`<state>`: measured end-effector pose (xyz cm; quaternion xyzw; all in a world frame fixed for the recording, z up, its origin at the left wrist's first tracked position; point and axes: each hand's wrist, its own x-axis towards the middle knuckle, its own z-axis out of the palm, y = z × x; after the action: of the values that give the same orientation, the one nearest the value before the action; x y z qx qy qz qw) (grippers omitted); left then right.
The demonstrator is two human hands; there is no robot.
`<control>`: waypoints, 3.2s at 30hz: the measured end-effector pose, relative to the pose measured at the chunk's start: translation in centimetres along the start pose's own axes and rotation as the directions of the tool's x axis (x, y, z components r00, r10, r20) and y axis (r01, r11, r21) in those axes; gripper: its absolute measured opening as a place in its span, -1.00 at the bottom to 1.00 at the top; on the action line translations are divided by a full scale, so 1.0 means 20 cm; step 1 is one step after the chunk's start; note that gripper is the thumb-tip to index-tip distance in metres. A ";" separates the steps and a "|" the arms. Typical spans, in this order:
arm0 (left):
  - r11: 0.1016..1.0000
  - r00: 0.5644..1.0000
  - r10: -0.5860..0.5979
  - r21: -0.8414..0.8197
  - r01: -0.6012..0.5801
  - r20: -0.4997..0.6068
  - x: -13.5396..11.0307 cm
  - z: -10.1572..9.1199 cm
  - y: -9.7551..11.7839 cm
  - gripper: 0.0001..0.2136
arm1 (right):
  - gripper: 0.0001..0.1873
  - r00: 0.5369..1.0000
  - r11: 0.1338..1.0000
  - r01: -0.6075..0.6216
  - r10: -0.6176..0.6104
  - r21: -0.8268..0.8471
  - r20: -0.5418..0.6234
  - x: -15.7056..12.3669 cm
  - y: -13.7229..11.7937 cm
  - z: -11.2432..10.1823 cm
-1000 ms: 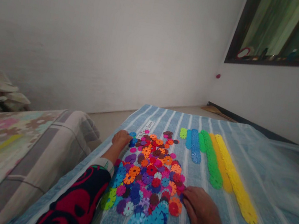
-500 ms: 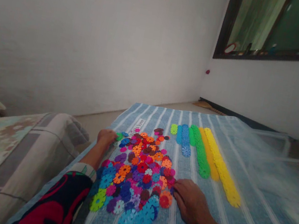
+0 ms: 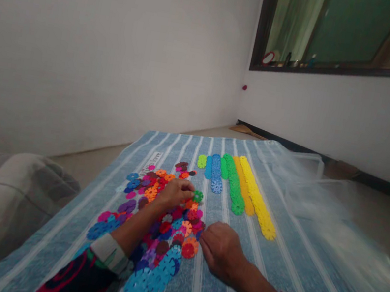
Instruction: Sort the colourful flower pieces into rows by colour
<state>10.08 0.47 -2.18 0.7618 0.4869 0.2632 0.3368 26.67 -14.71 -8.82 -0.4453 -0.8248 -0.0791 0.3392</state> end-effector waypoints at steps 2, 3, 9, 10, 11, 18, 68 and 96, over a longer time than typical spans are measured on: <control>0.995 0.982 0.093 -0.052 -0.085 0.166 0.01 0.15 0.09 -0.92 | -0.72 0.998 0.998 0.047 -0.048 -0.035 -0.031 0.01 -0.02 -0.02; 0.992 0.971 0.119 -0.055 -0.110 0.206 0.01 0.22 0.12 -0.93 | -0.71 0.996 0.997 0.065 -0.067 -0.045 -0.054 0.01 -0.03 -0.03; 0.977 0.949 0.210 -0.016 -0.212 0.235 0.08 0.50 0.21 -0.93 | -0.68 0.981 0.997 0.033 -0.046 -0.073 -0.190 0.04 0.03 -0.08; 0.977 0.953 0.211 -0.006 -0.215 0.219 0.09 0.53 0.21 -0.93 | -0.68 0.978 0.997 0.021 -0.036 -0.075 -0.204 0.04 0.04 -0.09; 0.977 0.957 0.208 0.005 -0.214 0.204 0.10 0.55 0.21 -0.92 | -0.68 0.977 0.997 0.011 -0.028 -0.077 -0.213 0.04 0.05 -0.09; 0.975 0.974 0.185 0.100 -0.198 0.130 0.11 0.60 0.24 -0.90 | -0.75 0.991 0.994 -0.014 0.000 -0.105 -0.133 0.03 0.07 -0.07; 0.977 0.979 0.173 0.105 -0.185 0.111 0.05 0.57 0.26 -0.90 | -0.74 0.771 0.772 -0.447 0.589 -0.452 0.242 0.06 0.11 -0.15; 0.963 0.879 -0.270 -0.101 0.250 -0.393 -0.42 -0.55 -0.36 -0.76 | -0.77 0.907 0.842 -0.252 0.377 -0.477 0.187 -0.05 0.06 -0.10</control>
<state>-5.31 -2.27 -1.44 0.6108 0.6371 0.3780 0.2793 28.90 -15.62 -8.10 -0.6475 -0.7385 -0.1448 0.1201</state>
